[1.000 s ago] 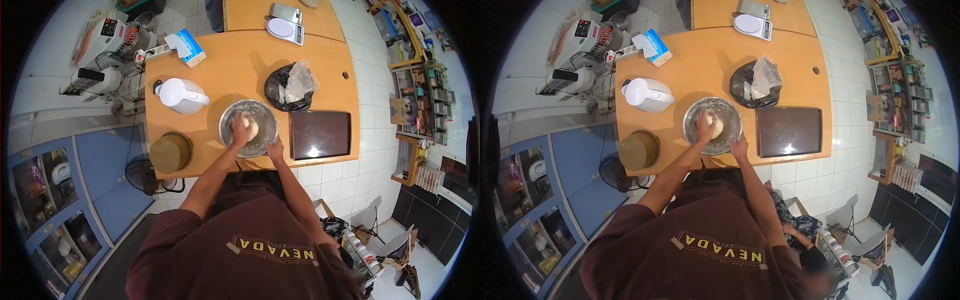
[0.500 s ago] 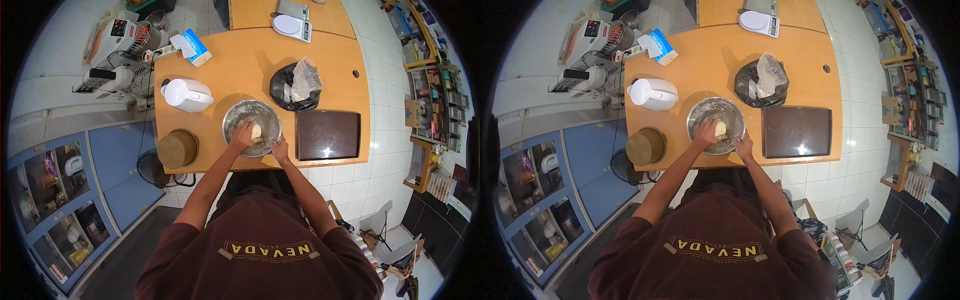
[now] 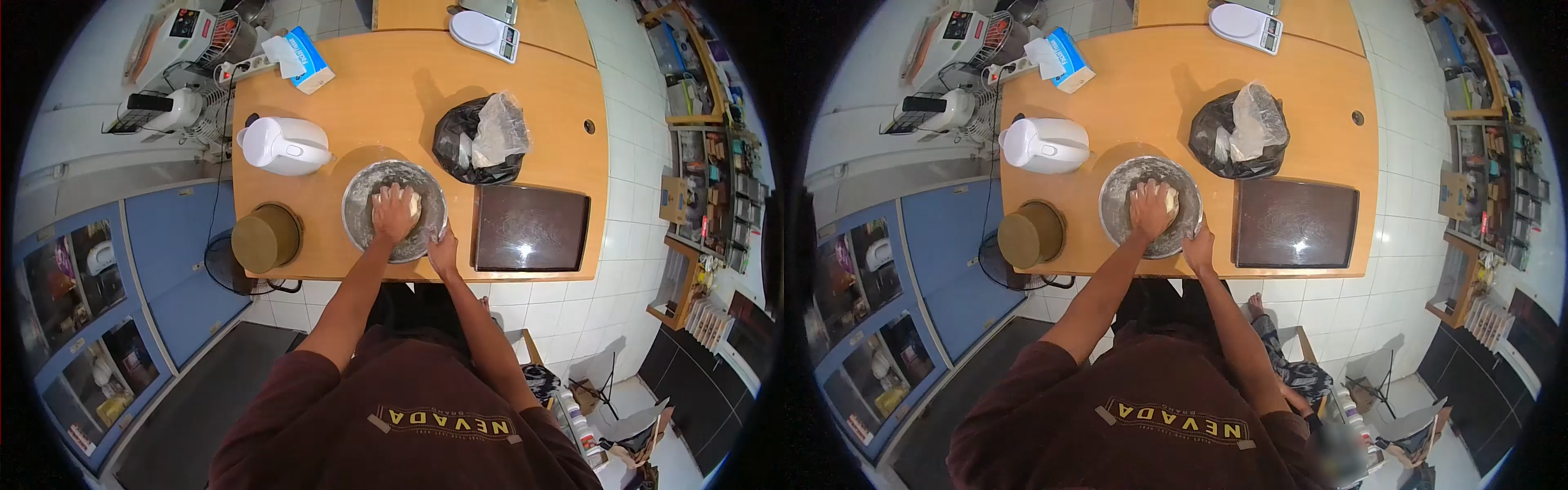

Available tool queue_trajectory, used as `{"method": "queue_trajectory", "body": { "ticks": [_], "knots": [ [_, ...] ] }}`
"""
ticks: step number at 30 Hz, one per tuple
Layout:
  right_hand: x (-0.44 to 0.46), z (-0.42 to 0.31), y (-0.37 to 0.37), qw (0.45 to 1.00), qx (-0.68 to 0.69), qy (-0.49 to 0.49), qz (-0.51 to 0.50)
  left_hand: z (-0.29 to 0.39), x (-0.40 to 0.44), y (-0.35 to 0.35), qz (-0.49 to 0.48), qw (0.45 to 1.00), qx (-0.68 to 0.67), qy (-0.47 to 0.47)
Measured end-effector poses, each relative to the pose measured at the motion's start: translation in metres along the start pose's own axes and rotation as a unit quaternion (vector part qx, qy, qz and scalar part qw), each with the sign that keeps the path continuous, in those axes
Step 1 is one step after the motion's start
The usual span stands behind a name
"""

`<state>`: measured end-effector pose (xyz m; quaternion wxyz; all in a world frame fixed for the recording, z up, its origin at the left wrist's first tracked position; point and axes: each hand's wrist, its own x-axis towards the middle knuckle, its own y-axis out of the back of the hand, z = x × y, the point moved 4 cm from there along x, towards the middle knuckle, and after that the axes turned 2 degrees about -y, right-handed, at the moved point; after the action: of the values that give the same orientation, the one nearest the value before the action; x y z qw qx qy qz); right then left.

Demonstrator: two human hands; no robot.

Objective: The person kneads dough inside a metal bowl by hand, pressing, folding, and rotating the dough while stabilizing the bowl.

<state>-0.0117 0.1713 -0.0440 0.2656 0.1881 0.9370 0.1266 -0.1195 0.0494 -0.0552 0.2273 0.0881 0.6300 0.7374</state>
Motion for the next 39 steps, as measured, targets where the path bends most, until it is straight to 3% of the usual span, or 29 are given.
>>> {"method": "queue_trajectory", "body": {
  "ticks": [4,8,12,15,18,21,24,27,31,32,33,36,39],
  "knots": [
    [0.002,-0.001,0.000,1.000,0.002,0.004,0.006,-0.003,0.008,0.006,-0.054,0.991,-0.099,0.067],
    [0.005,-0.003,0.000,1.000,-0.011,-0.007,0.012,-0.011,-0.010,0.001,0.121,0.966,-0.208,0.093],
    [0.005,-0.005,-0.001,1.000,-0.003,-0.021,0.019,0.005,-0.042,0.049,0.111,0.959,-0.238,0.103],
    [0.010,-0.004,0.002,0.998,-0.053,-0.043,0.004,0.020,-0.053,0.087,0.003,0.993,-0.102,0.053],
    [0.008,-0.012,0.007,0.999,-0.041,-0.024,0.002,0.012,-0.051,0.071,-0.015,0.997,-0.047,-0.052],
    [0.006,-0.014,0.007,0.999,-0.028,-0.017,0.006,0.001,-0.039,0.063,0.065,0.982,-0.059,-0.168],
    [0.008,-0.008,0.005,0.998,-0.050,-0.024,0.004,-0.011,-0.032,0.029,-0.008,0.980,-0.176,-0.090],
    [0.012,0.004,0.003,0.997,-0.075,-0.018,-0.012,-0.012,-0.025,0.020,0.144,0.980,-0.087,-0.108],
    [0.013,-0.006,0.002,0.999,-0.022,0.033,0.015,-0.007,0.002,0.016,0.111,0.990,-0.055,-0.070],
    [0.013,-0.005,0.002,0.999,-0.044,-0.015,-0.001,-0.006,0.004,0.014,0.112,0.990,-0.047,-0.066],
    [0.012,-0.008,0.005,0.999,-0.043,-0.005,-0.001,-0.004,0.008,0.014,0.115,0.991,-0.039,-0.060],
    [0.010,-0.012,0.004,1.000,-0.014,0.001,-0.010,-0.004,0.015,0.007,0.004,0.997,-0.074,0.002],
    [0.010,-0.006,0.003,0.998,-0.050,-0.022,-0.018,-0.007,0.014,0.005,-0.011,0.997,-0.075,0.006]
  ]
}}
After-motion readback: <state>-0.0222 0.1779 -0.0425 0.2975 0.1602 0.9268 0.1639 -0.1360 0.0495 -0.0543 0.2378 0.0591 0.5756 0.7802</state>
